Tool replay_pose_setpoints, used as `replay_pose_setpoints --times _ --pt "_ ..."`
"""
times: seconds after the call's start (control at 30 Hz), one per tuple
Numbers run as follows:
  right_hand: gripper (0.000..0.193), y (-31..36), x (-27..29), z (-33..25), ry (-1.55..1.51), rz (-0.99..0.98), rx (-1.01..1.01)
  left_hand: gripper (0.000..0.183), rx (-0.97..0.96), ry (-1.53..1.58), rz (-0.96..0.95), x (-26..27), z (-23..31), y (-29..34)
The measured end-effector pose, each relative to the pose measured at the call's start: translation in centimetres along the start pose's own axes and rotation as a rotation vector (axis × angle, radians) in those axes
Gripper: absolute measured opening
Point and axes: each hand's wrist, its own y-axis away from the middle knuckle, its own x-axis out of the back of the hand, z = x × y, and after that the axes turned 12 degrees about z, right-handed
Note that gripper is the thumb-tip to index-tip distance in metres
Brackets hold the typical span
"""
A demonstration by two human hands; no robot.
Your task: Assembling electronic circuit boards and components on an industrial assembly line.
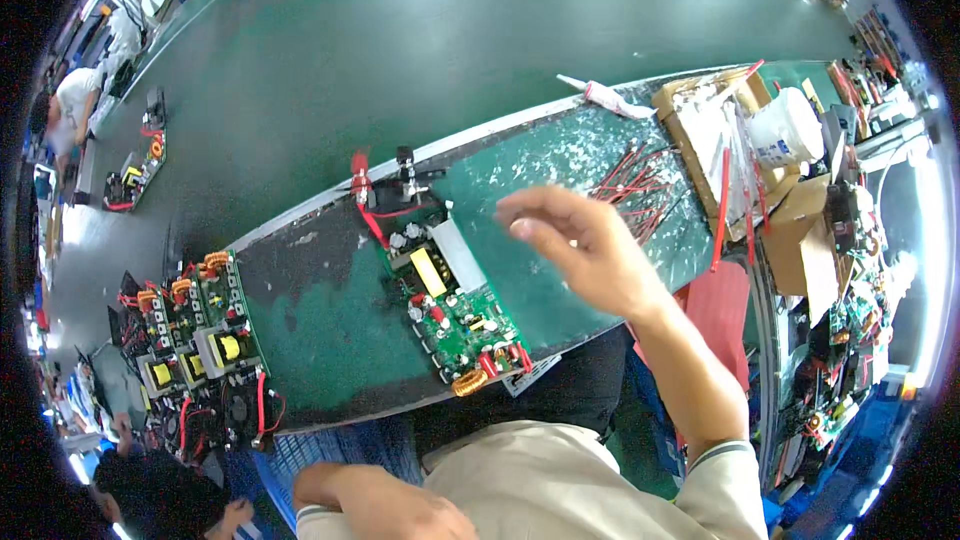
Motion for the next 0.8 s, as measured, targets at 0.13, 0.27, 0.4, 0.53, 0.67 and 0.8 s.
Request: replay_pose_setpoints --times 0.13,0.27,0.4,0.53,0.67,0.8 --pt "0.025 1.0 1.2 0.3 0.081 -0.03 0.038 0.03 0.271 0.536 0.153 -1.4 2.0 0.7" --pt "0.026 0.8 0.7 1.3 0.05 -0.004 0.134 0.044 -0.301 -0.28 0.09 -7.0 1.5 2.4" --pt "0.027 1.3 1.2 0.5 0.074 -0.091 0.128 0.034 -0.528 -0.312 0.313 -3.6 6.0 3.8" --pt "0.026 1.2 1.1 2.0 -0.038 -0.038 0.176 0.025 -0.467 -0.343 0.453 -0.5 8.1 -0.3" --pt "0.027 -0.2 0.7 2.5 0.005 -0.107 0.102 0.014 0.726 -0.073 0.796 -0.3 10.3 -0.5" --pt "0.023 -2.4 0.1 2.7 0.263 -0.038 0.13 0.015 0.216 -1.357 1.376 9.5 5.1 1.9"
